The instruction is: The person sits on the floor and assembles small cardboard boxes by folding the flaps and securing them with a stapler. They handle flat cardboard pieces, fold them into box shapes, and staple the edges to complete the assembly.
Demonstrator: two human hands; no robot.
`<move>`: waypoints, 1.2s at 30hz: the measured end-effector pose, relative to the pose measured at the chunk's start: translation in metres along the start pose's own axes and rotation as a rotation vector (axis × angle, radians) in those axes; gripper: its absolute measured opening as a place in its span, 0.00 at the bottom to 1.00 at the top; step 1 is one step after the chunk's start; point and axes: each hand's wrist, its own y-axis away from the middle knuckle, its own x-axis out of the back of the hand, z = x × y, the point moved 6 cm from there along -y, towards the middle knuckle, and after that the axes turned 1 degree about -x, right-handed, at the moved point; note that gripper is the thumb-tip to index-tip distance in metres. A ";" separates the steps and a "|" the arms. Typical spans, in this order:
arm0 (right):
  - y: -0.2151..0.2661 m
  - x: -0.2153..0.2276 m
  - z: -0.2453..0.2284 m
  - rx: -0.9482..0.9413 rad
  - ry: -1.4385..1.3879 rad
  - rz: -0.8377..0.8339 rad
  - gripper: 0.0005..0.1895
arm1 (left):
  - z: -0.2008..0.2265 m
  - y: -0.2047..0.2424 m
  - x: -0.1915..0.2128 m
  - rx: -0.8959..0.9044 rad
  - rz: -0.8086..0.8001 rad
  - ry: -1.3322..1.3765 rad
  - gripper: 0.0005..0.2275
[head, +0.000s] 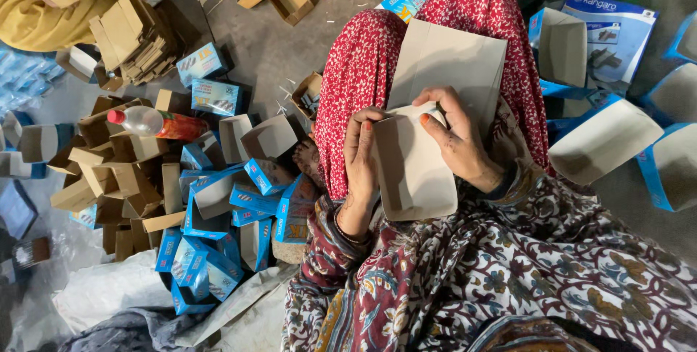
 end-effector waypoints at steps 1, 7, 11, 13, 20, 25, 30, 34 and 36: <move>0.001 -0.001 -0.004 0.012 -0.021 0.010 0.12 | -0.002 0.000 0.000 0.038 0.024 0.036 0.09; -0.002 -0.001 -0.032 0.186 0.469 0.006 0.17 | 0.012 0.000 -0.016 0.056 -0.091 0.010 0.15; -0.006 0.000 -0.042 0.283 0.523 0.010 0.14 | 0.019 0.003 -0.026 0.153 -0.169 0.407 0.20; -0.006 -0.002 -0.042 0.285 0.515 0.005 0.14 | 0.023 0.006 -0.027 0.152 -0.221 0.460 0.21; -0.008 -0.010 -0.043 0.263 0.405 -0.007 0.12 | -0.012 0.024 -0.009 0.284 -0.244 0.579 0.26; -0.009 -0.019 -0.055 0.290 0.399 -0.039 0.11 | -0.085 0.046 0.014 0.621 -0.143 0.879 0.38; -0.012 -0.029 -0.064 0.299 0.406 -0.065 0.10 | -0.102 0.046 0.027 0.475 -0.230 0.929 0.34; -0.019 -0.028 -0.066 0.345 0.384 -0.089 0.10 | -0.085 0.032 0.020 0.460 -0.178 0.966 0.34; -0.019 -0.019 -0.063 0.345 0.372 -0.095 0.14 | -0.069 0.022 0.020 0.387 -0.083 0.879 0.36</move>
